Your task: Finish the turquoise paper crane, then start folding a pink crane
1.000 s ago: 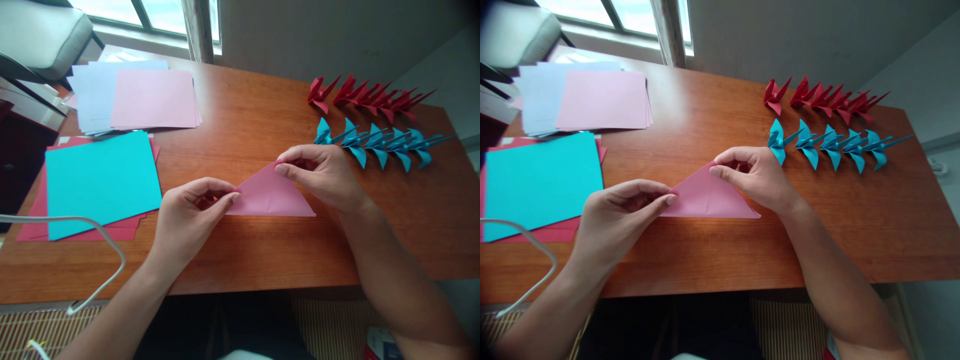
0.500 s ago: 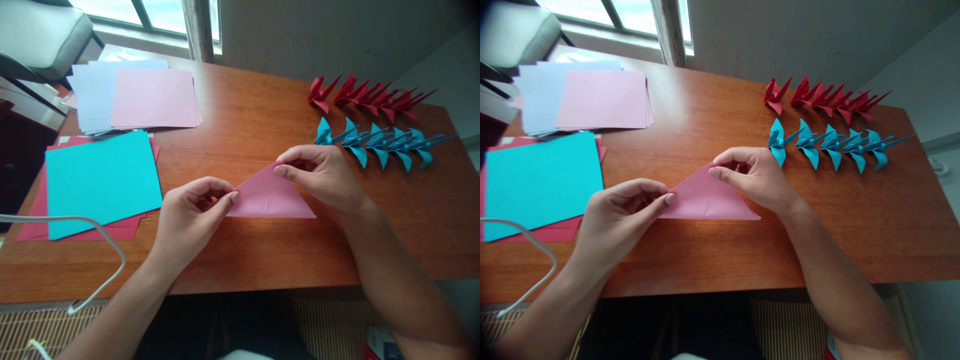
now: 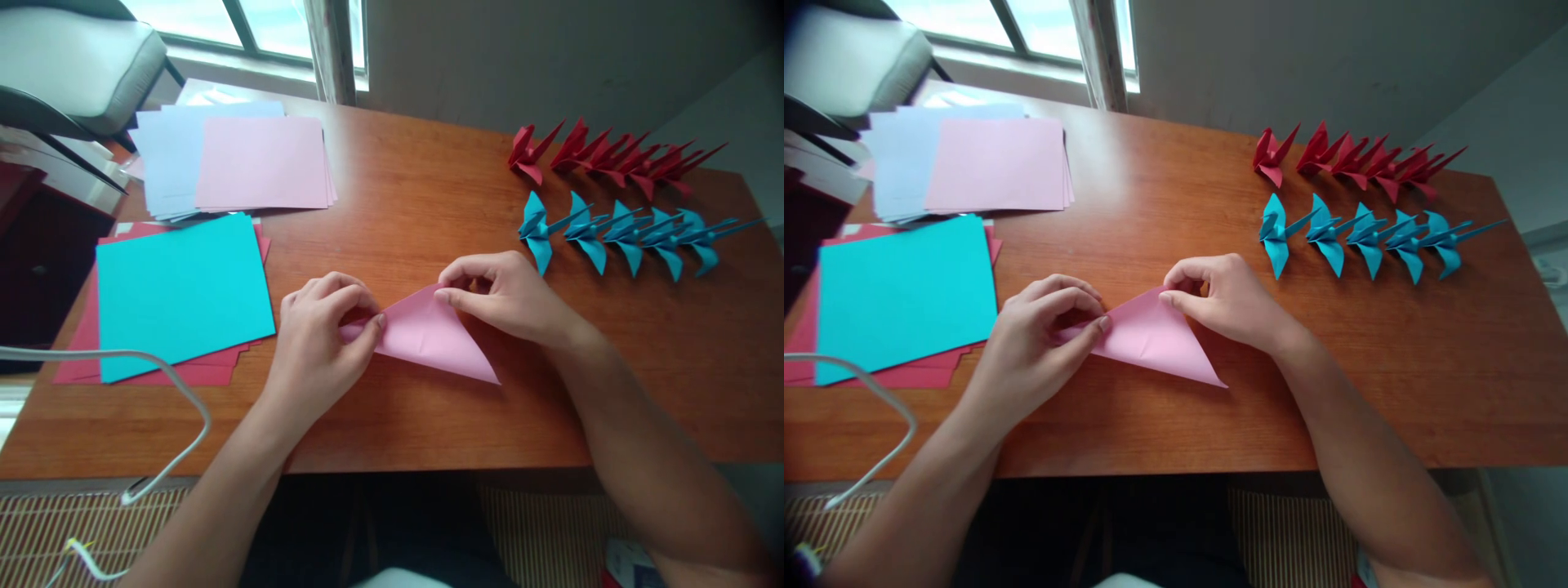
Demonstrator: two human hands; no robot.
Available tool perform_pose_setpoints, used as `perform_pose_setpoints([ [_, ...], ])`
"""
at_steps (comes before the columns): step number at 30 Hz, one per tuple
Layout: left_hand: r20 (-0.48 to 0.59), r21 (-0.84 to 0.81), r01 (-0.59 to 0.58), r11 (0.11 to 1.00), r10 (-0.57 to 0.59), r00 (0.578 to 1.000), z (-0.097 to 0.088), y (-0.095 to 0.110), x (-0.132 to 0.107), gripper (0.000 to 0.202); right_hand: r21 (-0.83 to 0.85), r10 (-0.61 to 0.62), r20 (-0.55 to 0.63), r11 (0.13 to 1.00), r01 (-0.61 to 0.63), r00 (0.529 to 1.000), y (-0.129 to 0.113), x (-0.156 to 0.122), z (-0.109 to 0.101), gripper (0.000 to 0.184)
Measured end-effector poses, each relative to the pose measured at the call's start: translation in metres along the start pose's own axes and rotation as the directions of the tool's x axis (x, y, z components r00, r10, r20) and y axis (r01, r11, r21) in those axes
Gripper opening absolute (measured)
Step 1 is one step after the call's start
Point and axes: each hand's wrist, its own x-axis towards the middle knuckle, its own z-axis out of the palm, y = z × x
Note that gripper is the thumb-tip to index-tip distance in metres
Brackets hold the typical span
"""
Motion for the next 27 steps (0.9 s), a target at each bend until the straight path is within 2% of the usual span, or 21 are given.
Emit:
perform_pose_setpoints([
  [3, 0.003, 0.163, 0.000, 0.987, 0.000, 1.000, 0.002, 0.001, 0.001, 0.009, -0.117, -0.060, 0.010, 0.991, 0.061, 0.998, 0.002, 0.001, 0.004, 0.005],
  [7, 0.017, 0.268, 0.001, 0.963, -0.006, 1.000, 0.004, 0.000, 0.002, 0.009, -0.246, -0.125, 0.025, 0.961, 0.128, 0.992, 0.005, 0.004, 0.008, 0.005],
  [12, 0.021, 0.311, 0.001, 0.950, -0.008, 1.000, 0.005, 0.001, 0.003, 0.008, -0.297, -0.130, 0.036, 0.945, 0.135, 0.991, 0.005, 0.004, 0.011, 0.006],
  [19, 0.061, 0.367, -0.005, 0.930, -0.019, 0.998, 0.003, 0.003, 0.004, 0.009, -0.331, -0.075, 0.047, 0.940, 0.086, 0.996, 0.004, 0.003, 0.013, 0.008],
  [22, 0.074, 0.387, -0.011, 0.922, -0.019, 0.997, 0.003, 0.002, 0.006, 0.011, -0.340, -0.069, -0.007, 0.939, 0.062, 0.998, 0.005, 0.003, 0.014, 0.010],
  [25, 0.104, 0.393, -0.051, 0.918, 0.011, 0.995, 0.003, 0.000, 0.008, 0.016, -0.352, -0.117, -0.056, 0.932, 0.090, 0.992, 0.003, 0.002, 0.015, 0.021],
  [27, 0.138, 0.402, -0.110, 0.909, 0.059, 0.989, 0.003, 0.000, 0.009, 0.018, -0.352, -0.177, -0.013, 0.922, 0.161, 0.984, 0.001, 0.001, 0.017, 0.014],
])
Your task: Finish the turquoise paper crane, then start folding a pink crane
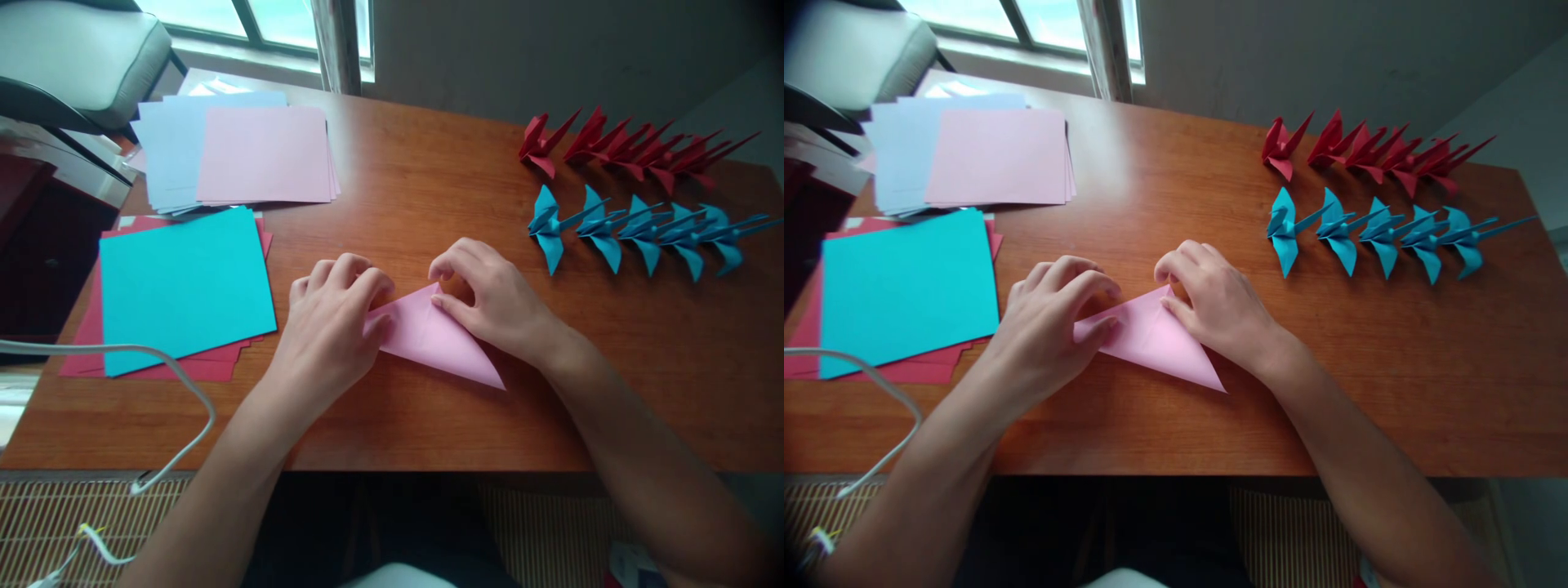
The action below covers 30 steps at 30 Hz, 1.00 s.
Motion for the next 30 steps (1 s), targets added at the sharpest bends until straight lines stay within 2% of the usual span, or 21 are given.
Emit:
perform_pose_setpoints([
  [4, 0.045, 0.020, -0.206, 0.978, 0.205, 0.978, -0.001, 0.000, 0.003, 0.028, 0.048, -0.130, 0.061, 0.991, 0.127, 0.990, -0.005, -0.001, 0.003, 0.019],
  [7, 0.125, -0.023, -0.375, 0.927, 0.375, 0.919, -0.003, -0.003, 0.008, 0.031, 0.043, -0.170, 0.071, 0.985, 0.168, 0.983, -0.006, -0.002, 0.005, 0.020],
  [10, 0.160, -0.085, -0.460, 0.884, 0.468, 0.869, -0.005, -0.011, 0.014, 0.033, 0.024, -0.172, 0.069, 0.985, 0.171, 0.983, -0.007, -0.002, 0.005, 0.022],
  [15, 0.121, -0.198, -0.495, 0.846, 0.522, 0.844, -0.004, -0.021, 0.022, 0.030, 0.027, -0.169, 0.072, 0.986, 0.167, 0.983, -0.008, -0.003, 0.004, 0.023],
  [20, 0.142, -0.184, -0.490, 0.852, 0.516, 0.845, -0.002, -0.020, 0.032, 0.023, 0.046, -0.167, 0.072, 0.985, 0.164, 0.983, -0.008, -0.003, 0.004, 0.021],
  [30, 0.099, -0.170, -0.555, 0.814, 0.575, 0.812, 0.005, -0.022, 0.039, 0.030, 0.054, -0.162, 0.052, 0.986, 0.159, 0.985, -0.006, -0.001, 0.003, 0.020],
])
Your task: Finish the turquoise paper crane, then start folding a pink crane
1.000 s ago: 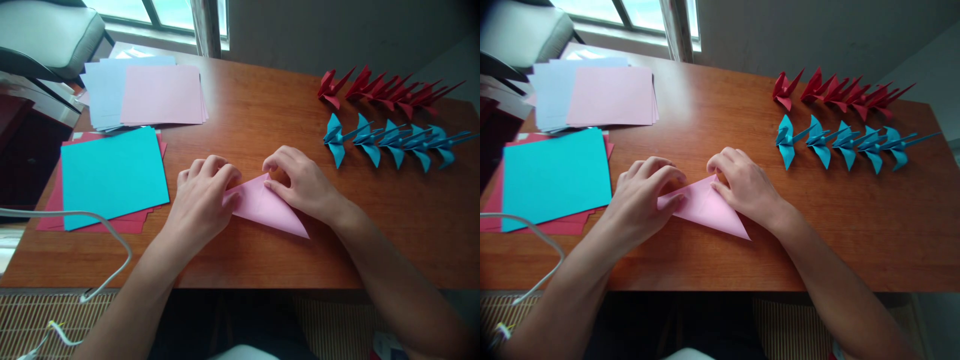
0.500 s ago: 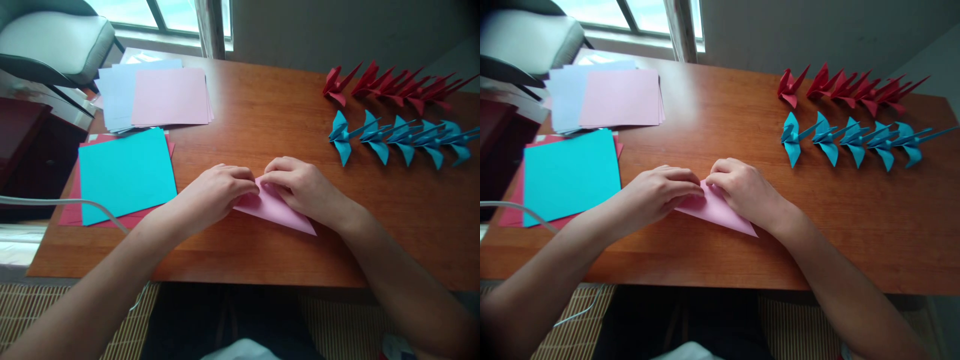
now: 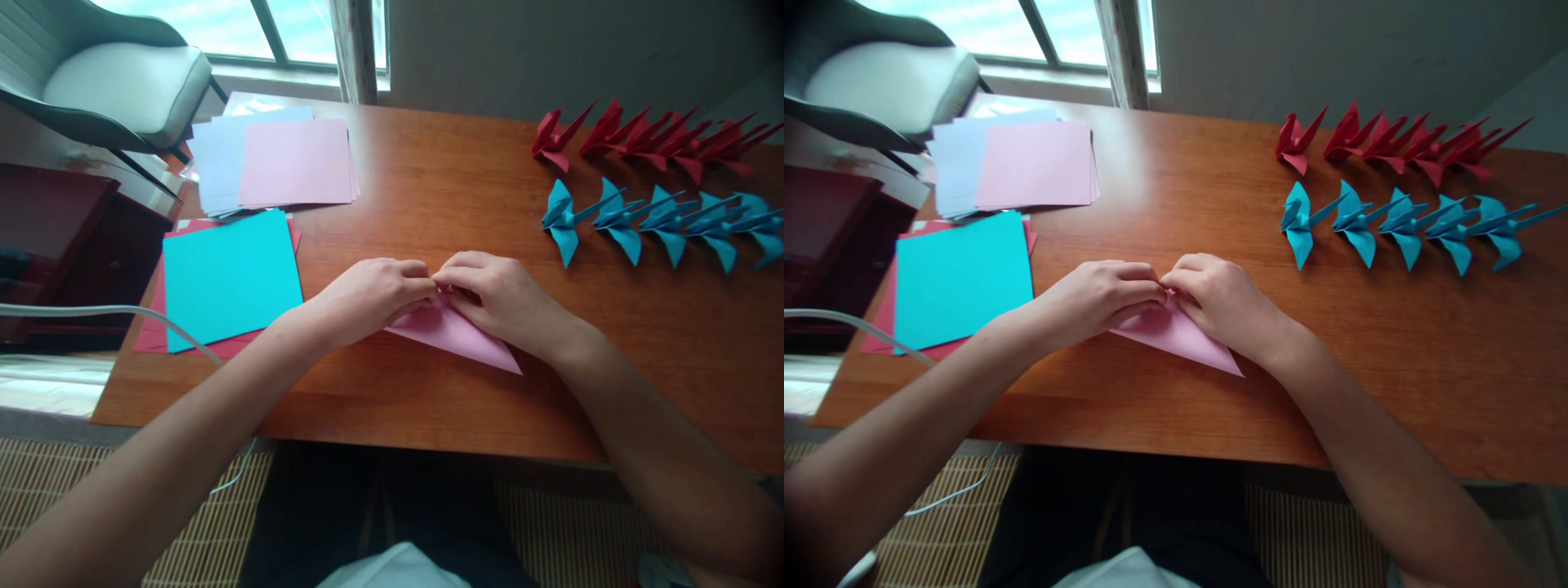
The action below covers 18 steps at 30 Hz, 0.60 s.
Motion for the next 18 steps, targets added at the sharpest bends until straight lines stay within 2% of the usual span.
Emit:
perform_pose_setpoints([
  [3, 0.012, 0.027, -0.027, 0.999, 0.027, 1.000, -0.001, -0.002, 0.007, 0.027, -0.019, 0.012, -0.022, 1.000, -0.013, 1.000, -0.001, 0.000, 0.001, 0.021],
  [8, 0.071, 0.121, -0.082, 0.989, 0.074, 0.995, -0.002, -0.005, 0.023, 0.022, 0.006, 0.053, -0.055, 0.999, -0.052, 0.997, -0.003, 0.000, 0.000, 0.034],
  [12, 0.118, 0.226, -0.161, 0.961, 0.137, 0.984, 0.000, -0.008, 0.028, 0.019, 0.004, 0.070, -0.044, 0.998, -0.070, 0.997, -0.003, 0.000, -0.002, 0.028],
  [18, 0.074, 0.331, -0.227, 0.916, 0.215, 0.974, 0.005, -0.012, 0.027, 0.023, 0.008, 0.087, -0.024, 0.996, -0.087, 0.996, -0.005, 0.000, -0.003, 0.023],
])
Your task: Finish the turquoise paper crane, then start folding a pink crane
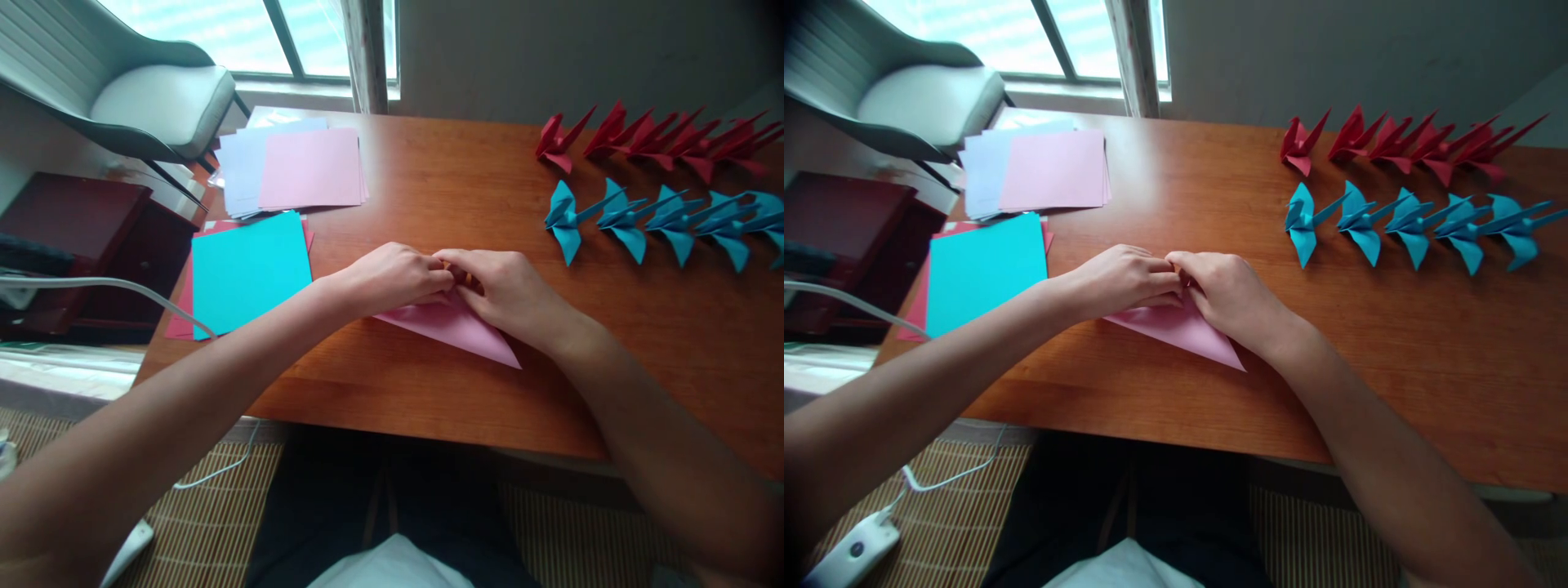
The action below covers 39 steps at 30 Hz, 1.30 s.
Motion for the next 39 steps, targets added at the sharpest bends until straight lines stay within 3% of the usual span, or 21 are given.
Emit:
perform_pose_setpoints([
  [13, -0.065, 0.112, -0.095, 0.989, 0.103, 0.993, 0.007, -0.002, 0.000, 0.031, -0.028, -0.007, -0.015, 1.000, 0.007, 1.000, 0.002, 0.000, 0.001, 0.028],
  [32, 0.013, 0.151, -0.115, 0.982, 0.114, 0.993, 0.001, 0.000, 0.001, 0.021, 0.018, -0.015, -0.026, 1.000, 0.015, 1.000, 0.003, 0.000, 0.001, 0.028],
  [35, 0.057, 0.160, -0.102, 0.982, 0.094, 0.994, -0.007, 0.006, -0.002, 0.017, 0.007, -0.023, -0.032, 1.000, 0.023, 0.999, 0.002, 0.000, 0.001, 0.031],
  [39, 0.092, 0.199, 0.038, 0.979, -0.057, 0.994, -0.021, 0.034, -0.006, 0.021, -0.030, -0.026, -0.004, 0.999, 0.026, 1.000, 0.001, 0.000, 0.002, 0.029],
])
